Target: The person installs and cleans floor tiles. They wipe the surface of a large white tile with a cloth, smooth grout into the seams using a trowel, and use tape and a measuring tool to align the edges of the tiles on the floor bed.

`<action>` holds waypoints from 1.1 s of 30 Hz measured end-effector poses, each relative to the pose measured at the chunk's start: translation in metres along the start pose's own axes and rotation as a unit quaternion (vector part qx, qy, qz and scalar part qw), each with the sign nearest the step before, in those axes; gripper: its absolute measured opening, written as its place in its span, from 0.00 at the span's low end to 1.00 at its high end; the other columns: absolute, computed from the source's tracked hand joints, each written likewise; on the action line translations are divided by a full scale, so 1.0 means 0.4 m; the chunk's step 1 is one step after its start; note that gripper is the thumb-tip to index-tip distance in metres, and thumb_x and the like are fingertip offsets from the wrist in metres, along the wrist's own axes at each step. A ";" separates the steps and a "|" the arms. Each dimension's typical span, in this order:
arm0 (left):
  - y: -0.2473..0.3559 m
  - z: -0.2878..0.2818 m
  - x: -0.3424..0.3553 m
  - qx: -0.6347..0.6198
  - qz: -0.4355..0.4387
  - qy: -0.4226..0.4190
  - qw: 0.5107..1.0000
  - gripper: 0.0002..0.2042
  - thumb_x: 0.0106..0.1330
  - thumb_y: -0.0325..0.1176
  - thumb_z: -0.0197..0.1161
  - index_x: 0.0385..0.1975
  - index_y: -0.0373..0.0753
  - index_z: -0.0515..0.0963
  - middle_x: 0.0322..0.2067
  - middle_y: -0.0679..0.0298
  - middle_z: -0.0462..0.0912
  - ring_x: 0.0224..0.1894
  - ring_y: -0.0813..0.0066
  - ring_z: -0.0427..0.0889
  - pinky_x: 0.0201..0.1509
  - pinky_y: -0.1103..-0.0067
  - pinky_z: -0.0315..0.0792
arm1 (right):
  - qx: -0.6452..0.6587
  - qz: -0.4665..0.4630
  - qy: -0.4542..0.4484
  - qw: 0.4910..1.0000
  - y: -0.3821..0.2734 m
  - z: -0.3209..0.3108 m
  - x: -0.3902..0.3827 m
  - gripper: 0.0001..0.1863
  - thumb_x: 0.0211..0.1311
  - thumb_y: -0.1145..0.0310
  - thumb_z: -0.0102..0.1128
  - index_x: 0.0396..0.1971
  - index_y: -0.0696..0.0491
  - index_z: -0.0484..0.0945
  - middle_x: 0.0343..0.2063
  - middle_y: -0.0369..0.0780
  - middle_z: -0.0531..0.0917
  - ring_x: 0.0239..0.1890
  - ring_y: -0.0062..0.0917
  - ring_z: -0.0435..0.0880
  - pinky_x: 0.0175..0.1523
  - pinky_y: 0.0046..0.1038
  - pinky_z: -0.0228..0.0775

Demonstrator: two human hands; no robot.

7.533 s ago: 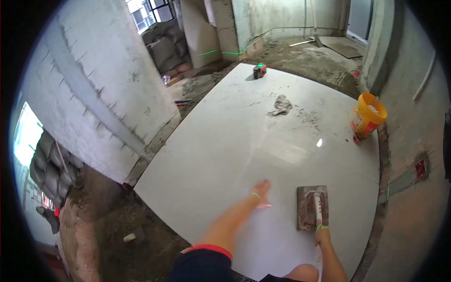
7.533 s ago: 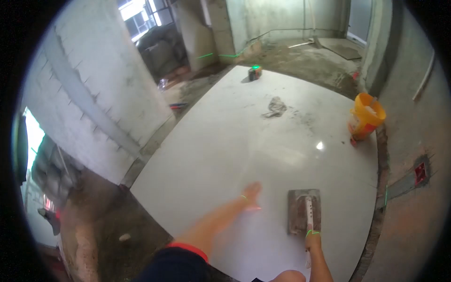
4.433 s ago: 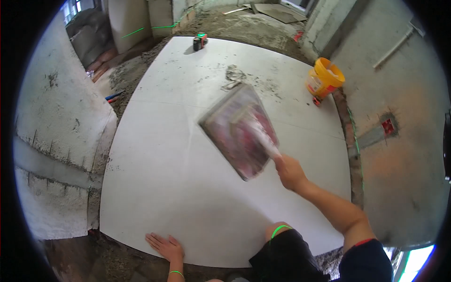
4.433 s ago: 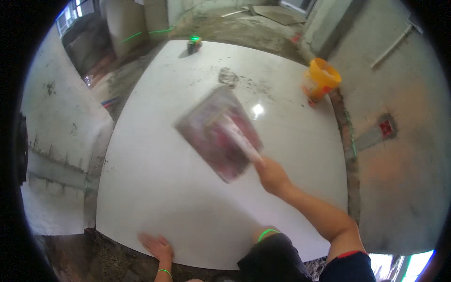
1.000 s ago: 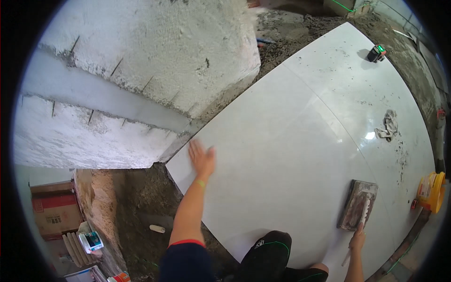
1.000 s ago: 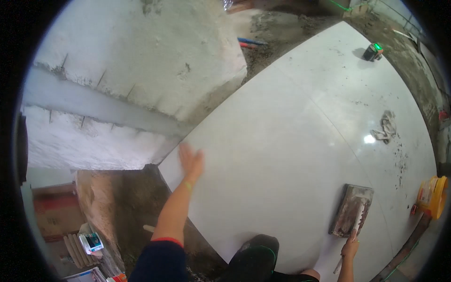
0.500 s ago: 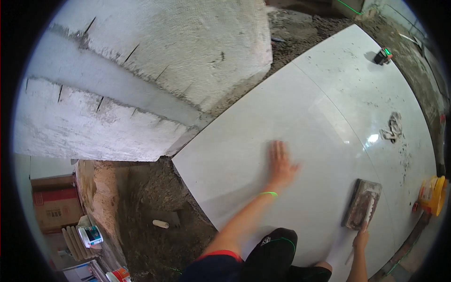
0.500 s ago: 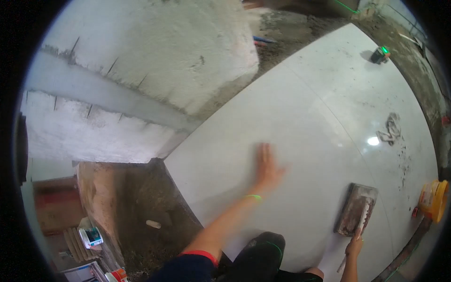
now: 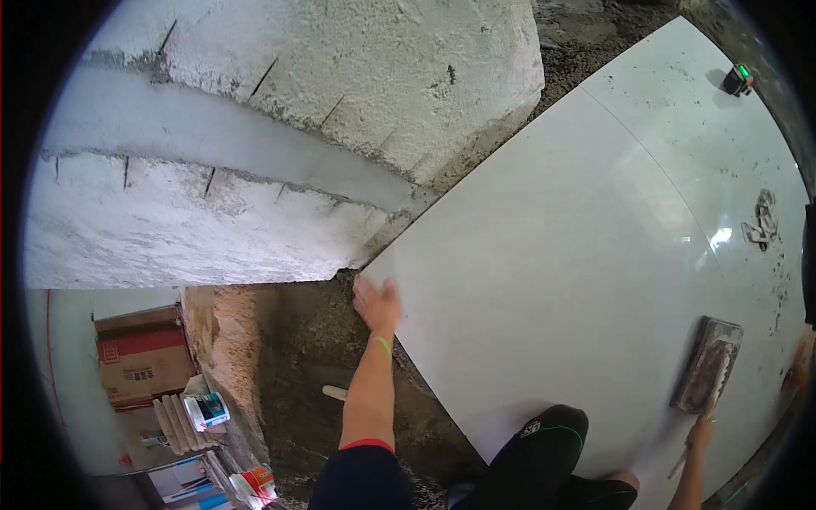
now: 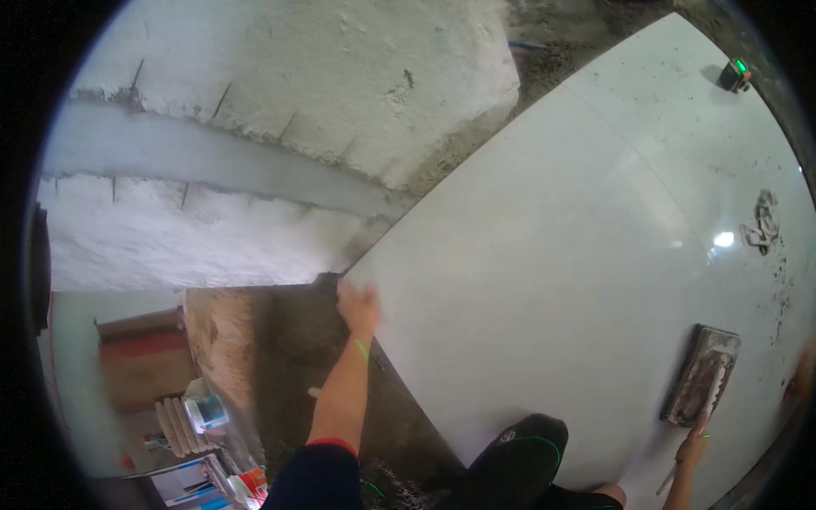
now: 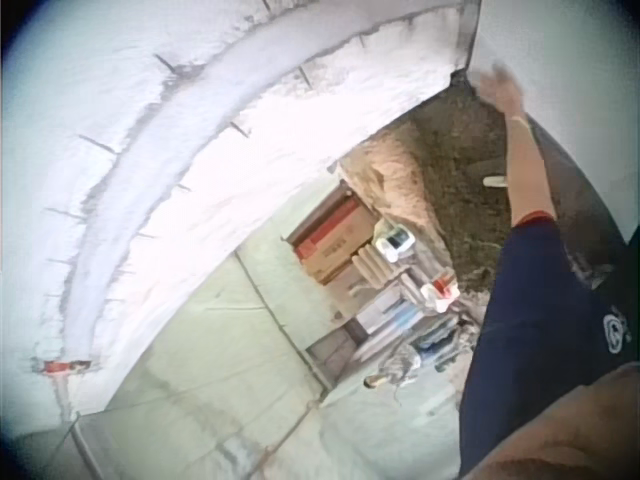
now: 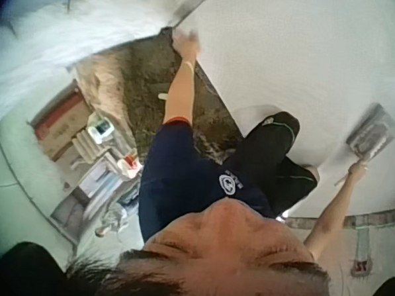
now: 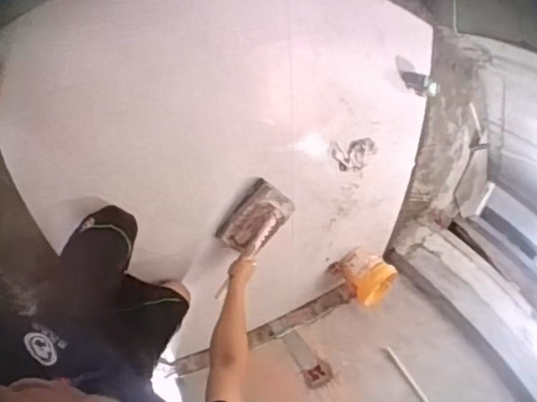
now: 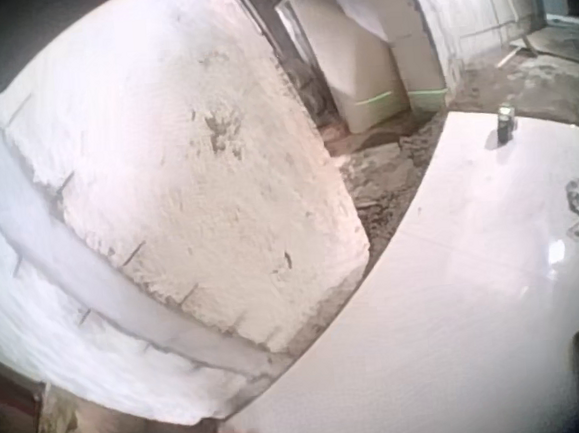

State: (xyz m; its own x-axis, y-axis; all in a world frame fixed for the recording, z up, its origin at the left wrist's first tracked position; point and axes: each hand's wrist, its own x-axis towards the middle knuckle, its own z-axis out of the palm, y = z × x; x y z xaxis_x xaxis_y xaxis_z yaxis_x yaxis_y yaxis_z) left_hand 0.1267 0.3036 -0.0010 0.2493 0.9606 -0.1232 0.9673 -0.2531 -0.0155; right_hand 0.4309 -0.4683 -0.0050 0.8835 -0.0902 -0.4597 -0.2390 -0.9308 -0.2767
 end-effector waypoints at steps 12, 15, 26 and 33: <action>0.100 0.077 -0.312 0.032 0.414 -0.167 0.894 0.35 0.66 0.47 0.51 0.67 0.31 0.51 0.69 0.45 0.48 0.71 0.47 0.45 0.73 0.59 0.40 | -0.133 0.041 -0.064 0.988 -0.082 -0.005 -0.027 0.24 0.73 0.57 0.34 0.58 0.57 0.66 0.36 0.53 0.80 0.33 0.41 0.79 0.35 0.43 0.68; -0.008 0.036 -0.205 0.004 0.080 0.045 0.996 0.30 0.68 0.49 0.48 0.63 0.33 0.60 0.62 0.46 0.61 0.65 0.46 0.59 0.63 0.53 0.58 | -0.219 -0.105 0.065 0.968 -0.138 -0.016 -0.049 0.33 0.69 0.44 0.37 0.39 0.64 0.75 0.28 0.58 0.79 0.31 0.54 0.78 0.36 0.47 0.68; 0.613 0.048 -0.293 0.013 0.374 0.086 0.924 0.38 0.59 0.40 0.60 0.68 0.35 0.51 0.70 0.48 0.45 0.72 0.51 0.42 0.72 0.56 0.38 | 0.051 0.091 -0.127 0.986 -0.123 -0.182 -0.008 0.34 0.67 0.42 0.36 0.43 0.60 0.77 0.39 0.57 0.79 0.45 0.54 0.77 0.52 0.46 0.67; 1.651 -0.007 -0.648 -0.097 0.702 0.018 0.706 0.30 0.64 0.40 0.57 0.64 0.33 0.60 0.64 0.48 0.61 0.69 0.52 0.52 0.72 0.62 0.45 | -0.013 0.241 0.270 0.932 0.227 -0.185 0.195 0.32 0.63 0.55 0.51 0.64 0.53 0.59 0.65 0.48 0.58 0.69 0.41 0.53 0.70 0.48 0.43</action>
State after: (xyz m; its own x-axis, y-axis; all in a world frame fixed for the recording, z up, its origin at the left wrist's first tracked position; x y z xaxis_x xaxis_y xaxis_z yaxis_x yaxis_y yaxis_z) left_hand 0.7009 -0.1123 0.0234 0.9656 -0.2169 0.1436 -0.2461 -0.9407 0.2337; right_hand 0.5079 -0.5860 -0.0034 0.7518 -0.6586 -0.0313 -0.6567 -0.7437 -0.1250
